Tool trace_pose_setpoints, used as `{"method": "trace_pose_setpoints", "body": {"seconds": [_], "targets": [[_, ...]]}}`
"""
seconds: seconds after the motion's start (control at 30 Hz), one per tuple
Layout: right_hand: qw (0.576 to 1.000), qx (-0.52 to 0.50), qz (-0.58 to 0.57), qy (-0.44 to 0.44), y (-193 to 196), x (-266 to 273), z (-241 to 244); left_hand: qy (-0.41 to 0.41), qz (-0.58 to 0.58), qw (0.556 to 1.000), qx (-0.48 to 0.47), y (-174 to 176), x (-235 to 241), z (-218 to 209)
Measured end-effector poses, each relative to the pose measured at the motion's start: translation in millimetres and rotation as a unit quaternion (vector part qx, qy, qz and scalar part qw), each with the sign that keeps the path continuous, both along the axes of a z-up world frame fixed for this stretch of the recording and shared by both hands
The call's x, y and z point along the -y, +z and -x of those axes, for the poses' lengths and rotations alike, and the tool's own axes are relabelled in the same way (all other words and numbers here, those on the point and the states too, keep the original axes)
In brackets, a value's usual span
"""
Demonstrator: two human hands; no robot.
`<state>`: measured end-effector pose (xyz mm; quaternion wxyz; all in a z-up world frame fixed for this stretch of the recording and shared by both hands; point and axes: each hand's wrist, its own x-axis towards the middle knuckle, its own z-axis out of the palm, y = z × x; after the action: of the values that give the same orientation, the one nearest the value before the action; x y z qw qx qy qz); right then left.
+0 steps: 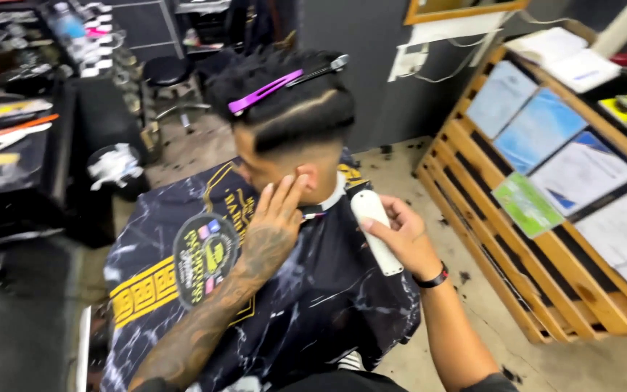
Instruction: A barber uses electric clippers and a comb to perform a fade haircut on a client's head.
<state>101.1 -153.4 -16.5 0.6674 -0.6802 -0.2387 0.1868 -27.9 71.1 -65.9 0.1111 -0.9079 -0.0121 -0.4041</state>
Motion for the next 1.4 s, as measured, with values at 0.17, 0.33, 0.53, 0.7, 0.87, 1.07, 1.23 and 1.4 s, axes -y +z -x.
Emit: {"method": "trace_pose_setpoints", "body": {"seconds": [0.17, 0.33, 0.53, 0.7, 0.87, 1.07, 1.23, 1.4], "targets": [[0.998, 0.061, -0.023, 0.024, 12, -33, -3, 0.021, -0.002, 0.999, -0.027, -5, 2, -1], [0.995, 0.083, -0.040, 0.036, 13, -51, -8, 0.021, 0.003, 0.999, -0.047, -8, 3, -2], [0.994, 0.080, -0.052, 0.047, 14, -59, -9, 0.030, -0.007, 0.998, -0.059, -6, 2, 0], [0.995, 0.072, -0.050, 0.052, 15, -63, -13, 0.019, 0.008, 0.998, -0.065, -7, 2, 0], [0.995, 0.075, -0.046, 0.049, 15, -59, -14, 0.018, 0.013, 0.997, -0.072, -14, 0, -2], [0.995, 0.074, -0.036, 0.057, 24, -61, -13, 0.017, 0.023, 0.996, -0.083, -14, -1, -3], [0.997, 0.050, -0.021, 0.056, 29, -58, -13, 0.021, 0.022, 0.996, -0.083, -12, 0, -1], [0.995, 0.039, -0.051, 0.070, 36, -59, -7, 0.016, 0.022, 0.997, -0.074, -7, 2, 0]]}}
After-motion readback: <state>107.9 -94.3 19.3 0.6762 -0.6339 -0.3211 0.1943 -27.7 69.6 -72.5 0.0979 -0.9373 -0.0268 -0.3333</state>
